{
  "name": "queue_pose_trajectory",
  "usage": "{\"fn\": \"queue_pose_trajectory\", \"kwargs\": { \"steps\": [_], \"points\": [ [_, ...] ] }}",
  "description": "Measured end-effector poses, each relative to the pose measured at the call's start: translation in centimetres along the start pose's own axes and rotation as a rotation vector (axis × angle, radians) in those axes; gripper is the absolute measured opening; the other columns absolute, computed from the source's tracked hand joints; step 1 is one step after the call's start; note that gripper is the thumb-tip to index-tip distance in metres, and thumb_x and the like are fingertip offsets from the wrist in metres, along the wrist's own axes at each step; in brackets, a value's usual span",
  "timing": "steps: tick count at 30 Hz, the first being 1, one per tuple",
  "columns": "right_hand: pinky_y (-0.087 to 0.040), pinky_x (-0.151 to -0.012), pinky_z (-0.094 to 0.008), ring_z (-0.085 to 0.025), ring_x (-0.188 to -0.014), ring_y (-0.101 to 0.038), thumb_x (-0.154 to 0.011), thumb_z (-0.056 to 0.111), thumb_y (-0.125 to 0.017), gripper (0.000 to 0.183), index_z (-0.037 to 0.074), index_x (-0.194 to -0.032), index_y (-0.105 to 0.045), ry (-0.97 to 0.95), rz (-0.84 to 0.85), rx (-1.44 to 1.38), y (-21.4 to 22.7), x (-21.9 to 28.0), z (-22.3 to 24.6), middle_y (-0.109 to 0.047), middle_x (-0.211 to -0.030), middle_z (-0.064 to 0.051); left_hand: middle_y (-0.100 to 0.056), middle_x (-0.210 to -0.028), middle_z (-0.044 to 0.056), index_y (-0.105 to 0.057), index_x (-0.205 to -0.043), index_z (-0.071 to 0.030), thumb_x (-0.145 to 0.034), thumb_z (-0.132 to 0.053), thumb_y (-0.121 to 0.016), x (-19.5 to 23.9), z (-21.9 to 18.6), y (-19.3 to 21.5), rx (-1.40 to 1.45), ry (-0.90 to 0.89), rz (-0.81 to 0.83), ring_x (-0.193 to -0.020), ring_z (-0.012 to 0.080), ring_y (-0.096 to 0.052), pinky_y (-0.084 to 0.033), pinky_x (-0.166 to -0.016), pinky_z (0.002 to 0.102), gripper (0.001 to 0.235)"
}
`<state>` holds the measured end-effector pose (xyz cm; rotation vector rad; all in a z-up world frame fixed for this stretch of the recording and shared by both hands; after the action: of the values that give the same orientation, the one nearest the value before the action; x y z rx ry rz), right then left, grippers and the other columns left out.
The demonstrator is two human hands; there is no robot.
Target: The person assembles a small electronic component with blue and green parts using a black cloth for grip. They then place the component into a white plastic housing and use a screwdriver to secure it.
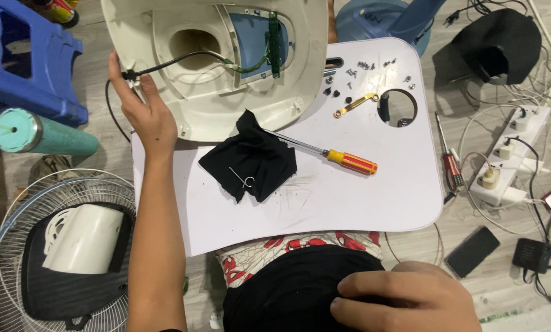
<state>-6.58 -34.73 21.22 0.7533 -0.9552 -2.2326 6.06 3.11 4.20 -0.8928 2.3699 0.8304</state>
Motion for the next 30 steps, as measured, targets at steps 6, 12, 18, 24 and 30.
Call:
{"fn": "queue_pose_trajectory", "kwargs": {
  "steps": [6,12,18,24,30],
  "points": [
    [-0.053,-0.052,-0.017,-0.001,-0.053,-0.065,-0.076,0.029,-0.073,0.012,0.033,-0.083,-0.082,-0.044,0.040,0.035,0.7,0.2,0.3,-0.081,-0.094,0.014,-0.057,-0.150,0.026,-0.021,-0.159,-0.016,-0.122,-0.012,-0.039,-0.2,-1.7,0.3,0.022,-0.043,-0.007,-0.119,0.0368,-0.070,-0.051,-0.106,0.044,0.041],
    [-0.054,-0.054,-0.018,0.000,-0.052,-0.063,-0.079,0.031,-0.073,0.010,0.034,-0.084,-0.081,-0.013,0.064,0.135,0.9,1.3,0.1,-0.082,-0.099,0.015,-0.056,-0.150,0.028,-0.020,-0.158,-0.013,-0.122,-0.012,-0.037,-0.2,-1.9,0.3,0.020,-0.036,0.001,-0.125,0.0389,-0.068,-0.049,-0.110,0.046,0.040],
    [-0.045,-0.098,-0.044,-0.023,-0.127,-0.057,-0.080,0.043,-0.082,0.037,0.028,-0.114,-0.079,-0.006,0.566,0.186,-2.9,4.2,-4.4,-0.070,-0.126,0.002,-0.033,-0.167,0.022,-0.014,-0.161,-0.015,-0.125,-0.025,-0.035,0.3,2.1,-0.5,0.008,0.008,0.012,-0.156,0.0428,-0.041,-0.029,-0.133,0.056,0.043],
    [-0.052,-0.081,-0.039,-0.033,-0.086,-0.067,-0.091,-0.030,-0.049,0.030,-0.016,-0.111,-0.067,-0.357,-0.436,0.342,7.0,11.4,-20.2,-0.071,-0.103,-0.026,-0.026,-0.172,0.013,-0.012,-0.162,-0.019,-0.126,-0.035,-0.032,1.1,5.9,-0.5,-0.173,0.053,0.022,-0.163,0.0365,-0.028,-0.020,-0.139,0.054,0.044],
    [-0.048,-0.086,-0.056,-0.051,-0.101,-0.054,-0.101,0.019,-0.061,0.045,0.008,-0.144,-0.062,-1.107,-0.348,0.701,-1.0,40.4,-42.7,-0.050,-0.120,-0.036,-0.035,-0.165,0.023,-0.016,-0.158,-0.015,-0.127,-0.029,-0.029,1.7,5.2,-0.4,-0.145,0.017,0.041,-0.158,0.0421,-0.036,-0.027,-0.135,0.054,0.037]
  ]
}}
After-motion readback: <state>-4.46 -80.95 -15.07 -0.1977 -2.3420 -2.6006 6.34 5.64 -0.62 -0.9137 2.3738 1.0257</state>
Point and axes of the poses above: each hand's wrist, its own x-axis away from the middle knuckle, its own y-axis out of the back of the hand, z = x × y, the point moved 9 cm from there along -x, towards the middle knuckle
